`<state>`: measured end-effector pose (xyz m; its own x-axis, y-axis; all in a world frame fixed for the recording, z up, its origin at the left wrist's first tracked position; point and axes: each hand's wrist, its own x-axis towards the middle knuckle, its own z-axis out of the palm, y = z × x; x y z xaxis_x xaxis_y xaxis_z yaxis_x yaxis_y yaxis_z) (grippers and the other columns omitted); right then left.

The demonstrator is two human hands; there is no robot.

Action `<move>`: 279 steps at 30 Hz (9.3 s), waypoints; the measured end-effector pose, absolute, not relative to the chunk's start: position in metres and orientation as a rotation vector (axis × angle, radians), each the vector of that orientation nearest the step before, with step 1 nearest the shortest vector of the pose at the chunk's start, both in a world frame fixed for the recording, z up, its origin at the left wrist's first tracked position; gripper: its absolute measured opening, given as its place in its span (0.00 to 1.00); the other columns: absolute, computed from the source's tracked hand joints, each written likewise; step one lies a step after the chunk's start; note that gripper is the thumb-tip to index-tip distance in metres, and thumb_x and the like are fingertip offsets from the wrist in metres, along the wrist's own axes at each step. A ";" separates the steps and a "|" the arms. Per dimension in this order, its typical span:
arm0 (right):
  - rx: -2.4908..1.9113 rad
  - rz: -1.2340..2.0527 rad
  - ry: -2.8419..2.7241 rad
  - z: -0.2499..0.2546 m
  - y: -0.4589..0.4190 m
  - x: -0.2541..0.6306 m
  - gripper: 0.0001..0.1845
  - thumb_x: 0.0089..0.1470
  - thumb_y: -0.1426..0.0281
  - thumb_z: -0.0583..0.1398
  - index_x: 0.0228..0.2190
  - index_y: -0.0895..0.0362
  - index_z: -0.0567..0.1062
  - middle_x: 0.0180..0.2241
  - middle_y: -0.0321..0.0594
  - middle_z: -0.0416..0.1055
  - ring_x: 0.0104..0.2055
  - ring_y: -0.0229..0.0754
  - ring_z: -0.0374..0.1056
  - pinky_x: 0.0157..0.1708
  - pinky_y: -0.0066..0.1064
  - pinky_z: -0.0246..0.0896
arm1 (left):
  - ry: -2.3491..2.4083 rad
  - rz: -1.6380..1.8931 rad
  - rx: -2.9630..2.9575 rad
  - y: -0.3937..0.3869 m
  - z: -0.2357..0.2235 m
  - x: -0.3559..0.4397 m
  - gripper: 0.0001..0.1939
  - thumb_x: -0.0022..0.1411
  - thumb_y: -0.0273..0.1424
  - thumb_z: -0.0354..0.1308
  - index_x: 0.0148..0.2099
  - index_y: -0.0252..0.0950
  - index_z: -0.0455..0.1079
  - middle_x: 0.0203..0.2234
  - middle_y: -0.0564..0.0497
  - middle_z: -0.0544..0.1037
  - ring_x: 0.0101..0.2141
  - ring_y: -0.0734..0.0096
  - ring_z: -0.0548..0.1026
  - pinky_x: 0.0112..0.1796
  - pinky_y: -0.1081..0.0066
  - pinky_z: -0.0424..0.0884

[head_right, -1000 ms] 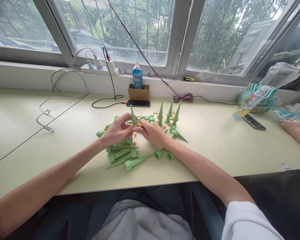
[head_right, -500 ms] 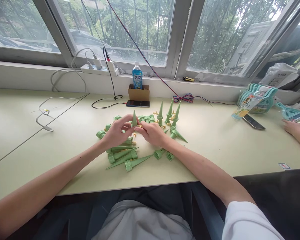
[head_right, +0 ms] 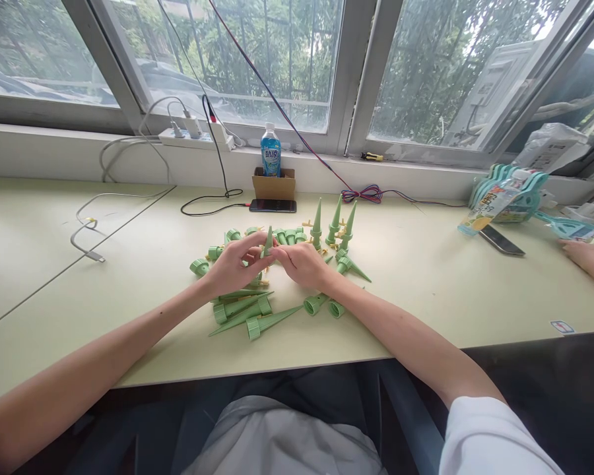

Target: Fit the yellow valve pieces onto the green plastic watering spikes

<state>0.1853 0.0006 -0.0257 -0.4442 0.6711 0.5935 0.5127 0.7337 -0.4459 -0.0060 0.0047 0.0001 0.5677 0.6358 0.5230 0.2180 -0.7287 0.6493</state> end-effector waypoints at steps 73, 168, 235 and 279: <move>-0.833 0.373 -2.050 -0.027 0.004 0.182 0.23 0.67 0.60 0.49 0.21 0.56 0.56 0.18 0.29 0.49 0.20 0.31 0.45 0.22 0.27 0.43 | 0.767 1.066 2.394 0.007 -0.004 -0.008 0.12 0.63 0.29 0.54 0.49 0.40 0.66 0.21 0.58 0.63 0.17 0.81 0.55 0.19 0.78 0.57; -0.938 0.129 -2.069 -0.024 -0.005 0.179 0.23 0.69 0.61 0.42 0.22 0.54 0.56 0.17 0.31 0.54 0.18 0.32 0.49 0.22 0.27 0.46 | 0.745 0.812 1.565 -0.005 0.019 -0.005 0.17 0.58 0.42 0.63 0.43 0.35 0.74 0.26 0.50 0.73 0.14 0.87 0.57 0.10 0.80 0.51; -0.937 0.098 -2.121 -0.024 -0.003 0.179 0.25 0.69 0.61 0.41 0.21 0.55 0.55 0.16 0.31 0.52 0.17 0.31 0.47 0.21 0.27 0.44 | 0.842 0.833 1.583 -0.010 0.025 -0.003 0.16 0.55 0.40 0.65 0.40 0.33 0.76 0.28 0.49 0.75 0.14 0.86 0.60 0.10 0.79 0.55; -0.916 0.109 -2.180 -0.020 -0.012 0.172 0.19 0.65 0.65 0.50 0.22 0.55 0.54 0.18 0.29 0.53 0.18 0.29 0.45 0.21 0.25 0.42 | 0.886 0.852 1.663 -0.003 0.013 -0.001 0.22 0.63 0.51 0.54 0.35 0.34 0.70 0.16 0.56 0.63 0.15 0.82 0.58 0.14 0.79 0.52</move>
<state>0.1721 -0.0116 -0.0196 -0.4579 0.6435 0.6134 0.5791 0.7394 -0.3434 -0.0011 -0.0032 0.0126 0.4783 0.8709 0.1128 0.1468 -0.2059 0.9675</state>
